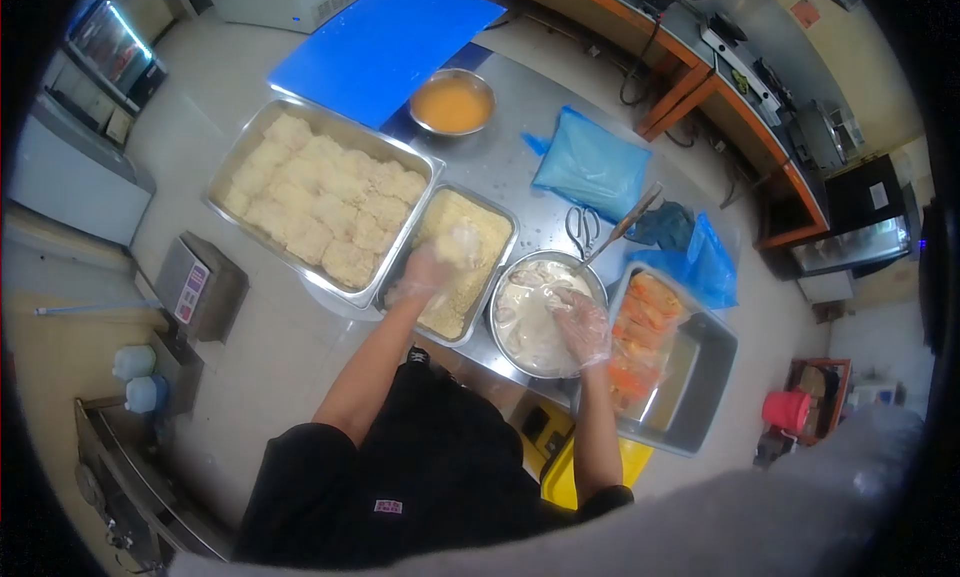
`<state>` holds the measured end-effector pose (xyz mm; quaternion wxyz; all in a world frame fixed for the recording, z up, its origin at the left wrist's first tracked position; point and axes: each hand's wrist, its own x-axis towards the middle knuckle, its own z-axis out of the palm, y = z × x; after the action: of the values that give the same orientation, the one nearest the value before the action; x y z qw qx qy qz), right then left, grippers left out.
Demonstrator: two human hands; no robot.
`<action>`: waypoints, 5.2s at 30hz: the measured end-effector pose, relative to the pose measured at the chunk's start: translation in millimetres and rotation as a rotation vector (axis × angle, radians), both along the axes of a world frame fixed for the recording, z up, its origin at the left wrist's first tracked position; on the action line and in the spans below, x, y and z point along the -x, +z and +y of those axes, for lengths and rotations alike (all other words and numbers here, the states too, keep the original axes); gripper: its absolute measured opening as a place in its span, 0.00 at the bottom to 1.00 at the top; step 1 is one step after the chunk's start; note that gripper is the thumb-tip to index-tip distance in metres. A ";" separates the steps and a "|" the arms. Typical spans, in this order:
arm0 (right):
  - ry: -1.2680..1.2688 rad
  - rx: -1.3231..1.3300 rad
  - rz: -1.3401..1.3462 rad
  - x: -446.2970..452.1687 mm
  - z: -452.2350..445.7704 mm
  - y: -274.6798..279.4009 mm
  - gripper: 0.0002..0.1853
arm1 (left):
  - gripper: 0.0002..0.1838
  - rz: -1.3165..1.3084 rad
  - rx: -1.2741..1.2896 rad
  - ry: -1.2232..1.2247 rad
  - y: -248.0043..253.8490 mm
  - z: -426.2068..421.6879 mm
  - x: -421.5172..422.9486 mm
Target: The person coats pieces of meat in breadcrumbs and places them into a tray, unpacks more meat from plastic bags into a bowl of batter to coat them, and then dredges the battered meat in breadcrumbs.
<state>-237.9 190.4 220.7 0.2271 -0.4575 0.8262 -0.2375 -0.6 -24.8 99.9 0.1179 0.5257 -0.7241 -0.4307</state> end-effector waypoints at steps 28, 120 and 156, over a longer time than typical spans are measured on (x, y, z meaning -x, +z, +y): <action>0.074 -0.043 -0.012 2.9 -1.1 -10.0 0.22 | 0.38 -0.248 0.586 -0.198 5.2 34.7 33.8; 0.039 0.047 -0.116 -21.1 28.9 24.7 0.23 | 0.20 -0.211 0.355 -0.511 112.5 -12.0 -7.2; -0.279 -0.074 0.074 -25.7 33.7 43.9 0.20 | 0.36 -0.906 0.982 -0.383 18.6 -202.5 -69.0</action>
<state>-212.2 224.1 264.5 0.1780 -0.3380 0.8978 -0.2192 68.4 -227.3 118.5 -0.0500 0.4026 -0.8929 0.1954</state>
